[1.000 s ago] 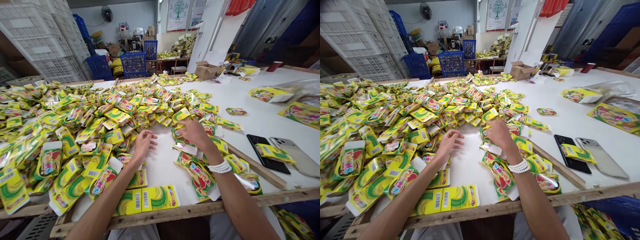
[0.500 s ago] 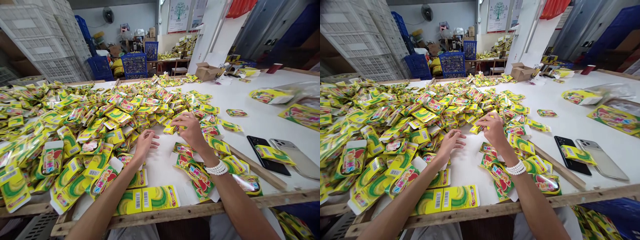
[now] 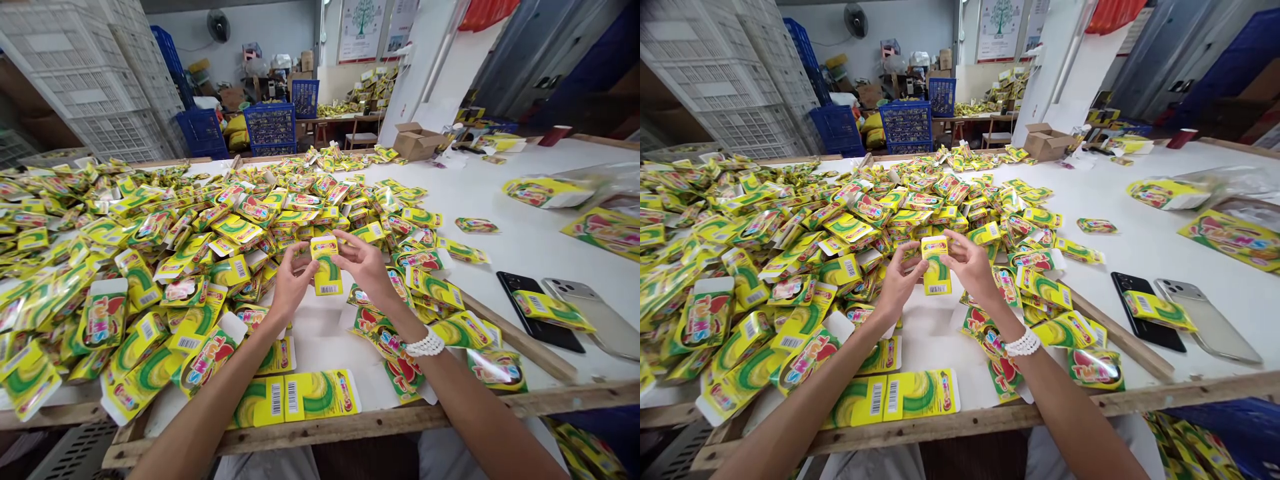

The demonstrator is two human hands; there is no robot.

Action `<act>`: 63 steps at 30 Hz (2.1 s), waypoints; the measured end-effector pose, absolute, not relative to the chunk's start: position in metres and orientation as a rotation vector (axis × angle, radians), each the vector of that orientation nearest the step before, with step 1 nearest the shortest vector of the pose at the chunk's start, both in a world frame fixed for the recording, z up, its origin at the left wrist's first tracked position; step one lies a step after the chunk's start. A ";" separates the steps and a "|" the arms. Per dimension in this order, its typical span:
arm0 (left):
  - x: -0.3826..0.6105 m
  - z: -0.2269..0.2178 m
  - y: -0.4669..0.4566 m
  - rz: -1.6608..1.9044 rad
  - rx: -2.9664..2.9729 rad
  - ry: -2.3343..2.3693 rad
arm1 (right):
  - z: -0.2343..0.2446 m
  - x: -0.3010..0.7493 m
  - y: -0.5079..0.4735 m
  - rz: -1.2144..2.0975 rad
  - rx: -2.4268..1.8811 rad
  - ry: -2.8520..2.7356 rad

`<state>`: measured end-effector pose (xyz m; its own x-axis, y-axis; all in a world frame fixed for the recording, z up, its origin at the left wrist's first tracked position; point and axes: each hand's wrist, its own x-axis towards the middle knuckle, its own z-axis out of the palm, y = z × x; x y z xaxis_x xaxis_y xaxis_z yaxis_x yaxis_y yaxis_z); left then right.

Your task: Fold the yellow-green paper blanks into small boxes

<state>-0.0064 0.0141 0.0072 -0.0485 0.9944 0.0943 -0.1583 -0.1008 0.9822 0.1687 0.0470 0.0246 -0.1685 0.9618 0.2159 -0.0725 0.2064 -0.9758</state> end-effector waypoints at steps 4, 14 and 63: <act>-0.006 0.005 0.015 1.355 1.240 1.089 | 0.021 0.168 0.047 1.162 -1.021 -1.374; 0.005 -0.013 0.011 1.259 1.483 1.100 | 0.020 0.149 0.027 0.802 -1.068 -1.558; -0.001 0.009 0.004 1.327 0.943 0.771 | 0.031 0.168 0.038 1.165 -0.890 -1.474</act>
<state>-0.0009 0.0038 0.0086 0.1080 0.9925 0.0568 -0.4419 -0.0033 0.8971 0.1680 0.0379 0.0306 -0.2142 0.9409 0.2623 -0.0383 0.2603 -0.9648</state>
